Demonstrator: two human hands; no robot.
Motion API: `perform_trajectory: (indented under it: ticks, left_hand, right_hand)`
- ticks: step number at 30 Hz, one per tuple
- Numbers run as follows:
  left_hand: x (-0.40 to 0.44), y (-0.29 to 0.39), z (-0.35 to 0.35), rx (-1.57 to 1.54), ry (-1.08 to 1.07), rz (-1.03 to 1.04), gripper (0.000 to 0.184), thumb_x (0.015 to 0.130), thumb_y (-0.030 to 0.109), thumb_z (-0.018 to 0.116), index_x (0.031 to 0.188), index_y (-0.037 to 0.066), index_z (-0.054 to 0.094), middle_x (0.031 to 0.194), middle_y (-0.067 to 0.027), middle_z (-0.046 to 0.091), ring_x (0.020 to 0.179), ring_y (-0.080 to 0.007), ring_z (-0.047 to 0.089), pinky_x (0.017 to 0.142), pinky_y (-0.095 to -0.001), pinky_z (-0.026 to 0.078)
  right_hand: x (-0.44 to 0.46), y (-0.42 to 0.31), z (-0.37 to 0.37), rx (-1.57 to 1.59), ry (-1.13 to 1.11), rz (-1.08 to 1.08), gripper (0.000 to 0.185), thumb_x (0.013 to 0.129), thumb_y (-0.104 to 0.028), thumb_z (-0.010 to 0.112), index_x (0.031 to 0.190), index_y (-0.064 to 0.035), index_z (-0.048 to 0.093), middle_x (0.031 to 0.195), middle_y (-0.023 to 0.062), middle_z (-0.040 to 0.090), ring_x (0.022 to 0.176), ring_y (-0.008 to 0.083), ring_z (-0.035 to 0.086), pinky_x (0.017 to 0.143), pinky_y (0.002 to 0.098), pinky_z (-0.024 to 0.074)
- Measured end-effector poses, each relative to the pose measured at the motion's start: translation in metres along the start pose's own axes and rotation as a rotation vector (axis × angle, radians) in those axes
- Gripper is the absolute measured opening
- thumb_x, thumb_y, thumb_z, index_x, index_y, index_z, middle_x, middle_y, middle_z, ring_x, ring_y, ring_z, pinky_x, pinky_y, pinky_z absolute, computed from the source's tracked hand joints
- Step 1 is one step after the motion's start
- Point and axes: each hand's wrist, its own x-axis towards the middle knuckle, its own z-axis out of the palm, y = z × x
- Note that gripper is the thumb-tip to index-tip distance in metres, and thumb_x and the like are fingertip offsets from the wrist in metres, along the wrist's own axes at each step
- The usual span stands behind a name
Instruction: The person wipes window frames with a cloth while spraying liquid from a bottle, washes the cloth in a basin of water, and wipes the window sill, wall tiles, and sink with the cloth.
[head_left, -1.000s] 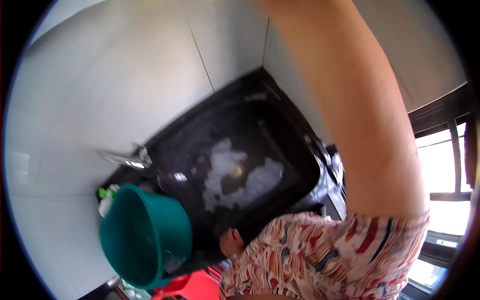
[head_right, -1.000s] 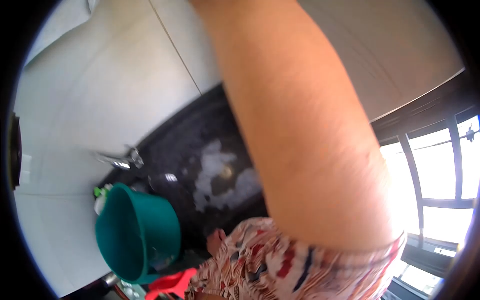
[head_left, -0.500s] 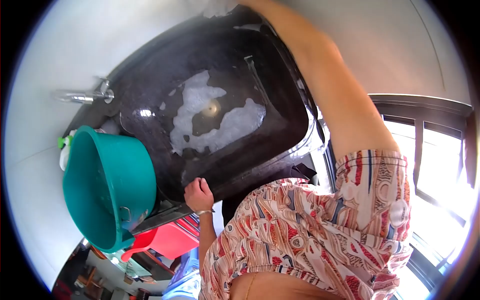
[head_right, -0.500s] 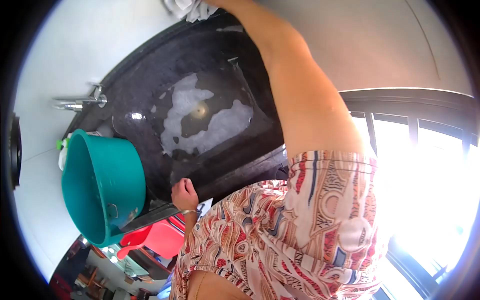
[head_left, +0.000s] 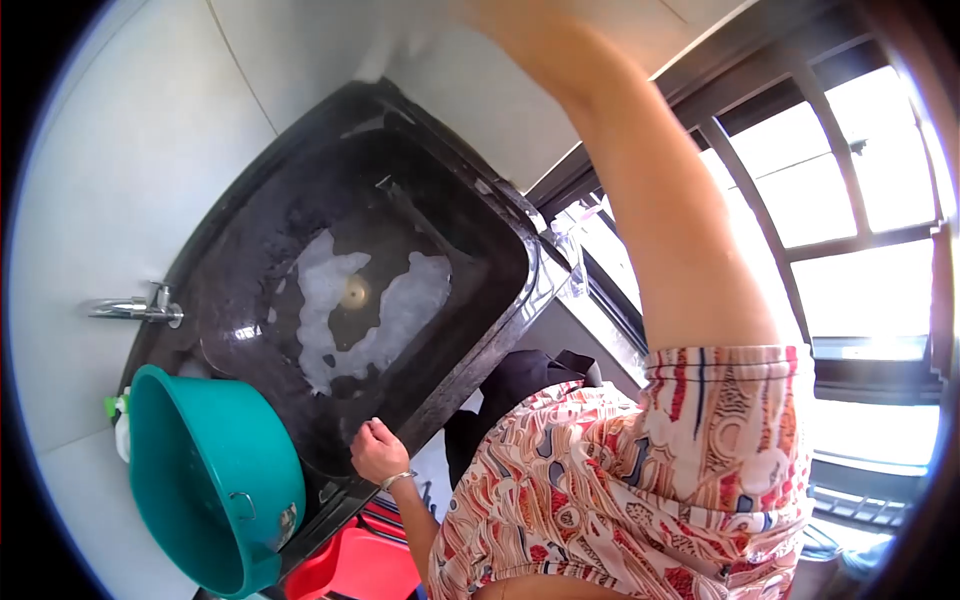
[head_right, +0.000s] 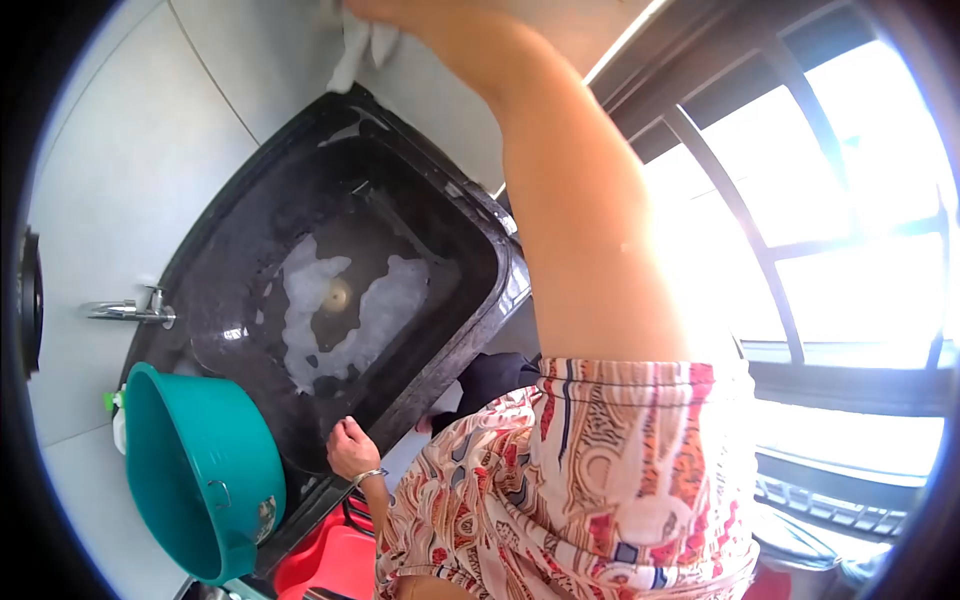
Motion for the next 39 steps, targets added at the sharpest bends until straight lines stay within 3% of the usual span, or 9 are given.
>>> perform_trajectory:
  ticks: [4, 5, 6, 10, 18, 21, 22, 27, 39]
  left_hand:
    - [0.003, 0.007, 0.0, -0.01, 0.029, -0.02, 0.025, 0.083, 0.03, 0.051, 0.078, 0.008, 0.062, 0.075, -0.0094, 0.061, 0.072, -0.0306, 0.057, 0.061, -0.044, 0.043]
    - [0.004, 0.007, 0.001, -0.003, 0.018, -0.026, 0.025, 0.083, 0.03, 0.051, 0.079, 0.009, 0.063, 0.075, -0.0092, 0.061, 0.072, -0.0306, 0.057, 0.062, -0.0441, 0.043]
    - [0.003, 0.004, 0.0, 0.015, -0.004, -0.026, 0.025, 0.083, 0.031, 0.052, 0.079, 0.009, 0.063, 0.075, -0.0091, 0.062, 0.073, -0.0305, 0.057, 0.062, -0.0442, 0.043]
    - [0.009, 0.008, 0.004, 0.051, -0.008, -0.022, 0.029, 0.084, 0.033, 0.05, 0.077, 0.009, 0.064, 0.078, -0.0102, 0.063, 0.075, -0.0301, 0.058, 0.065, -0.0426, 0.044]
    - [0.011, -0.013, 0.055, 0.03, 0.201, 0.115, 0.034, 0.085, 0.033, 0.049, 0.067, 0.008, 0.062, 0.069, -0.0105, 0.061, 0.068, -0.0299, 0.058, 0.059, -0.0424, 0.044]
    - [0.008, -0.022, 0.057, 0.048, 0.144, 0.11, 0.035, 0.086, 0.034, 0.046, 0.072, 0.008, 0.064, 0.075, -0.0096, 0.062, 0.072, -0.0294, 0.058, 0.063, -0.0429, 0.044]
    - [0.01, -0.02, 0.051, 0.038, 0.077, 0.084, 0.036, 0.087, 0.035, 0.043, 0.077, 0.008, 0.065, 0.08, -0.0097, 0.064, 0.076, -0.0298, 0.059, 0.066, -0.044, 0.044]
    - [0.004, -0.018, 0.027, 0.041, 0.038, 0.092, 0.028, 0.087, 0.032, 0.047, 0.076, 0.011, 0.063, 0.075, -0.0066, 0.062, 0.073, -0.0267, 0.058, 0.062, -0.0408, 0.043]
    - [-0.007, -0.017, 0.004, 0.11, -0.135, 0.103, 0.025, 0.087, 0.026, 0.046, 0.078, 0.007, 0.06, 0.074, -0.0096, 0.061, 0.069, -0.0283, 0.058, 0.058, -0.0414, 0.043]
  right_hand:
    - [-0.1, -0.043, 0.012, 0.116, -0.202, -0.077, 0.031, 0.071, -0.022, 0.062, 0.1, -0.0093, 0.062, 0.101, 0.0119, 0.061, 0.099, 0.0277, 0.057, 0.093, 0.0522, 0.0338]
    - [-0.125, -0.049, 0.029, 0.032, -0.069, -0.141, 0.023, 0.069, -0.023, 0.064, 0.089, -0.0102, 0.065, 0.082, 0.0101, 0.064, 0.088, 0.0245, 0.061, 0.083, 0.0475, 0.044]
    - [-0.148, -0.063, 0.015, 0.006, -0.38, -0.096, 0.033, 0.072, -0.024, 0.062, 0.103, -0.0119, 0.062, 0.106, 0.0081, 0.06, 0.102, 0.0245, 0.057, 0.091, 0.0467, 0.0379]
    - [-0.233, -0.079, 0.016, -0.043, -0.565, -0.236, 0.014, 0.073, -0.02, 0.061, 0.084, -0.014, 0.068, 0.091, 0.0025, 0.066, 0.092, 0.0201, 0.062, 0.075, 0.0348, 0.0497]
    - [-0.329, -0.061, 0.012, 0.016, -0.485, -0.224, 0.018, 0.08, -0.018, 0.053, 0.09, -0.0107, 0.066, 0.088, 0.0075, 0.065, 0.088, 0.0243, 0.063, 0.074, 0.0363, 0.0506]
    - [-0.348, -0.108, -0.009, 0.322, -0.391, 0.081, 0.028, 0.083, -0.023, 0.051, 0.108, -0.0223, 0.063, 0.103, 0.0118, 0.058, 0.099, 0.0295, 0.057, 0.082, 0.0403, 0.0478]
    - [-0.348, -0.122, 0.002, 0.342, -0.354, 0.094, 0.032, 0.083, -0.023, 0.051, 0.114, -0.0284, 0.059, 0.106, 0.0124, 0.056, 0.102, 0.0308, 0.055, 0.084, 0.0422, 0.0469]
    - [-0.311, -0.151, 0.044, 0.443, -0.384, 0.278, 0.028, 0.081, -0.022, 0.052, 0.102, -0.0069, 0.061, 0.1, 0.0179, 0.056, 0.098, 0.0336, 0.056, 0.083, 0.0432, 0.0464]
    - [-0.219, -0.174, 0.109, 0.503, -0.155, 0.342, 0.016, 0.077, -0.017, 0.054, 0.086, -0.0065, 0.062, 0.09, 0.0171, 0.056, 0.081, 0.0305, 0.059, 0.067, 0.0428, 0.0501]
